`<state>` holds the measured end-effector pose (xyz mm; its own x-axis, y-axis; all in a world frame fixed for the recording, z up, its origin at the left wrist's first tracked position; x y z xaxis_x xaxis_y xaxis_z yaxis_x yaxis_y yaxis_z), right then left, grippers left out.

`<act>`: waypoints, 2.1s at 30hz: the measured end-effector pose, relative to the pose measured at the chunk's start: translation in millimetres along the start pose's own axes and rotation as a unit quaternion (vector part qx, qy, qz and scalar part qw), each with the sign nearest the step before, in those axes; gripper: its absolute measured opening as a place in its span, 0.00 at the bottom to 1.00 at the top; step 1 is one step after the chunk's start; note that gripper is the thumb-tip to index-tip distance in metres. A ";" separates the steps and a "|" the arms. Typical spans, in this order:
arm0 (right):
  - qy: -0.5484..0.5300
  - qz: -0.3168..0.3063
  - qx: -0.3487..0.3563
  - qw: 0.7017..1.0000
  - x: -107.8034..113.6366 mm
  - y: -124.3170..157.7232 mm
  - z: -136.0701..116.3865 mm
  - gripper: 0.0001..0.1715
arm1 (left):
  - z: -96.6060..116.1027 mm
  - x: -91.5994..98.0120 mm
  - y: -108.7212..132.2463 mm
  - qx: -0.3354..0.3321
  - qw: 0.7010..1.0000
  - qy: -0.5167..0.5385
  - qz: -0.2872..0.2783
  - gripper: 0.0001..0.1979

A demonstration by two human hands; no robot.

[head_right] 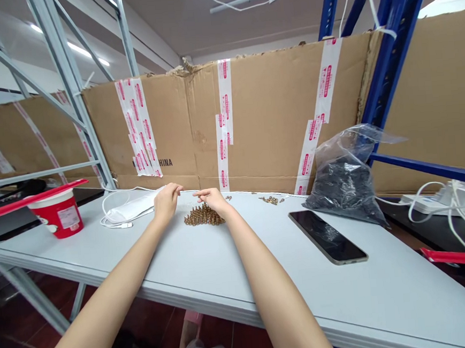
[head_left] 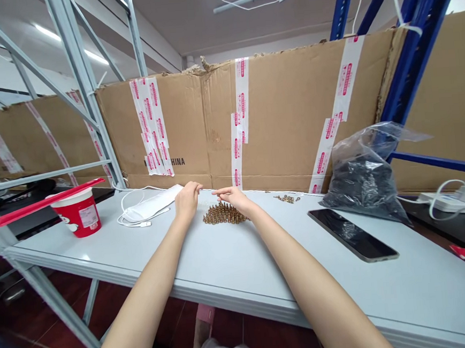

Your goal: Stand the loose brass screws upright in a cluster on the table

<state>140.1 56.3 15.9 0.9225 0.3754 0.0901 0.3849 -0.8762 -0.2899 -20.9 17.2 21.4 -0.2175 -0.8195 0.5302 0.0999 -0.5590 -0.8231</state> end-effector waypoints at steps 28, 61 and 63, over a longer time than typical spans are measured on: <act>-0.015 -0.047 0.090 0.995 -40.2 6.6 -1.1 0.09 | -52.2 -7.0 10.5 0.231 0.970 -0.076 -0.023 0.11; 0.464 -0.002 0.254 0.848 -61.1 23.2 8.5 0.11 | -55.1 -21.4 16.3 0.205 0.951 -0.113 -0.201 0.12; 0.472 0.002 0.248 0.846 -60.3 23.5 8.8 0.12 | -54.7 -21.6 16.0 0.202 0.952 -0.114 -0.202 0.12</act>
<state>93.2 15.8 -4.8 0.6260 -0.2411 0.7416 0.5387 -0.5539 -0.6348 -67.7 32.9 -14.3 -0.1055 -0.5084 0.8546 0.4275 -0.7991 -0.4226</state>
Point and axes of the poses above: each hand's wrist, its own y-axis away from the middle knuckle, its own x-axis out of the back of the hand, z = x × y, the point moved 2 cm from there along -y, towards the middle knuckle, and after that the axes turned 6 degrees about z, right-handed, at the moved point
